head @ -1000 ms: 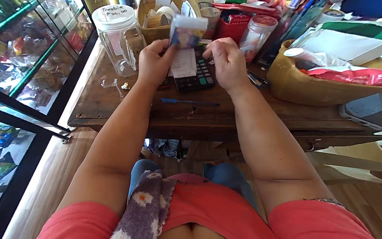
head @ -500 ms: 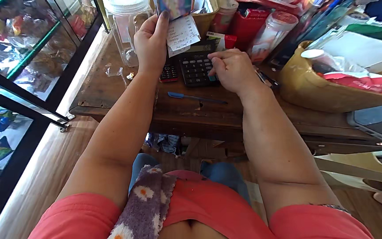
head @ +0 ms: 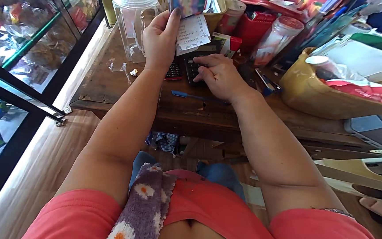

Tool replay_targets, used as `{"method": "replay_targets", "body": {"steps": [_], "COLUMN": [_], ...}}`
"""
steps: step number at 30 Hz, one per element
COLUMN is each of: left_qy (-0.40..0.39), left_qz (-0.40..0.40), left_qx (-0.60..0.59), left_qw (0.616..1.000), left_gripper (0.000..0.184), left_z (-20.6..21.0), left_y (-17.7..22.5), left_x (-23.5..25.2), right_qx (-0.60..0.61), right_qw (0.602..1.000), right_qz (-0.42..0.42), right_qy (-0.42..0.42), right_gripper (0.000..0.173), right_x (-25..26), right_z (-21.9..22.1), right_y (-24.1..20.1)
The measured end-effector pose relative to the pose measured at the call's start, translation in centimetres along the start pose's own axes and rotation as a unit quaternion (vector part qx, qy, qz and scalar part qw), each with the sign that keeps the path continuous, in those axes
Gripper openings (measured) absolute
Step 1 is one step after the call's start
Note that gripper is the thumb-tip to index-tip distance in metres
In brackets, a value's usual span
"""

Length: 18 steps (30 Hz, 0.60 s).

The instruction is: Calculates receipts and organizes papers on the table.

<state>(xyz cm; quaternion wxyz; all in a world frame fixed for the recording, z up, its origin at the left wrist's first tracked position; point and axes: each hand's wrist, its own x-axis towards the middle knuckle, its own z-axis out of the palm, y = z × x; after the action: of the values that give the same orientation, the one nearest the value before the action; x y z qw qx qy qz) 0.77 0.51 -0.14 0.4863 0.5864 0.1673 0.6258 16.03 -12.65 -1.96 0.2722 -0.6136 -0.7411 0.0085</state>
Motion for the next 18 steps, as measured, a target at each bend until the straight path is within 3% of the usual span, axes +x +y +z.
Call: {"method": "replay_targets", "body": {"steps": [4, 8, 11, 14, 18], "left_qy": [-0.005, -0.012, -0.013, -0.021, -0.051], "left_qz": [-0.001, 0.009, 0.012, 0.013, 0.035], "left_qx": [0.012, 0.026, 0.054, 0.067, 0.128], "left_qw": [1.0, 1.0, 0.998, 0.997, 0.99], "left_gripper": [0.021, 0.022, 0.022, 0.022, 0.021], "left_z": [0.0, -0.1, -0.1, -0.1, -0.2], "left_y": [0.1, -0.1, 0.1, 0.3, 0.1], "left_x": [0.0, 0.0, -0.1, -0.3, -0.7], "right_qx": [-0.026, -0.082, -0.079, -0.023, 0.049], "right_qw": [0.999, 0.991, 0.991, 0.994, 0.944], "right_qz": [0.037, 0.093, 0.089, 0.054, 0.058], "right_qy": [0.006, -0.059, -0.053, 0.091, 0.32], "right_gripper": [0.051, 0.055, 0.057, 0.051, 0.043], "right_x": [0.3, 0.6, 0.5, 0.1, -0.4], "right_z": [0.2, 0.2, 0.1, -0.5, -2.4], "right_y": [0.0, -0.3, -0.5, 0.4, 1.2]}}
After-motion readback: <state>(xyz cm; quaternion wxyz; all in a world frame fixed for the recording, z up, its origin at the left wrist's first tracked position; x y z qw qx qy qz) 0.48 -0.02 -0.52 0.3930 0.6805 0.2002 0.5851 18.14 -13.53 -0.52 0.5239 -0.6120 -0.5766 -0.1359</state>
